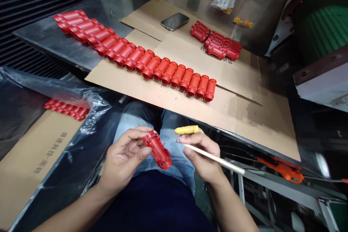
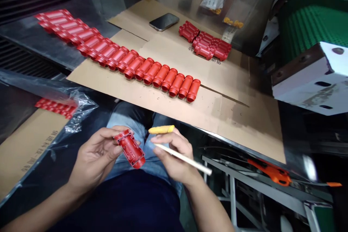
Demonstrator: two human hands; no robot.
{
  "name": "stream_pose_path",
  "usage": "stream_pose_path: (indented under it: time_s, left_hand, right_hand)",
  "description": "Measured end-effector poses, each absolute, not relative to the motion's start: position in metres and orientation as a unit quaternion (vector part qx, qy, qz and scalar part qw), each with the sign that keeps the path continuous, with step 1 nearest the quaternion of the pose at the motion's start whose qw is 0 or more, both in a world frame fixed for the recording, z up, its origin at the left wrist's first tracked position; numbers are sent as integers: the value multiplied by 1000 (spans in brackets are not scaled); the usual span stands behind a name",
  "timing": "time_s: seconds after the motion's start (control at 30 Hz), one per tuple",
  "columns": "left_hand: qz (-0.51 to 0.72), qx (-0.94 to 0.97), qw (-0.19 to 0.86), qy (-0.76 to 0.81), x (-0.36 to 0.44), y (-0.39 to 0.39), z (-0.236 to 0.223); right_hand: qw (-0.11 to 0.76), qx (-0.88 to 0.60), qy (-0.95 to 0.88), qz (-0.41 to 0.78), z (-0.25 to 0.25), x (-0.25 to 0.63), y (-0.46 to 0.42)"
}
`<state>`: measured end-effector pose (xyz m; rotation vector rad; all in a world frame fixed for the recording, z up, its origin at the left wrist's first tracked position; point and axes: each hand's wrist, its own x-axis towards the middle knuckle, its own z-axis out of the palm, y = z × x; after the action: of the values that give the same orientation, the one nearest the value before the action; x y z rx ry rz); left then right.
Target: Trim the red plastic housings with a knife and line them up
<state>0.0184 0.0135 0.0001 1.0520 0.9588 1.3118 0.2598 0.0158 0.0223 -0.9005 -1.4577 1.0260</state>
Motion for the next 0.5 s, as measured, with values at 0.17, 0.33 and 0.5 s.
stream_pose_path:
  time_s: [0.17, 0.33, 0.5]
  left_hand:
    - [560, 482, 544, 398, 20, 10, 0]
    - [558, 484, 539, 404, 21, 9, 3]
    - [561, 489, 542, 390, 21, 10, 5]
  right_hand:
    - [548, -366, -694, 290, 28, 243, 12]
    - [539, -354, -710, 283, 27, 236, 12]
    - [532, -356, -715, 281, 27, 238, 12]
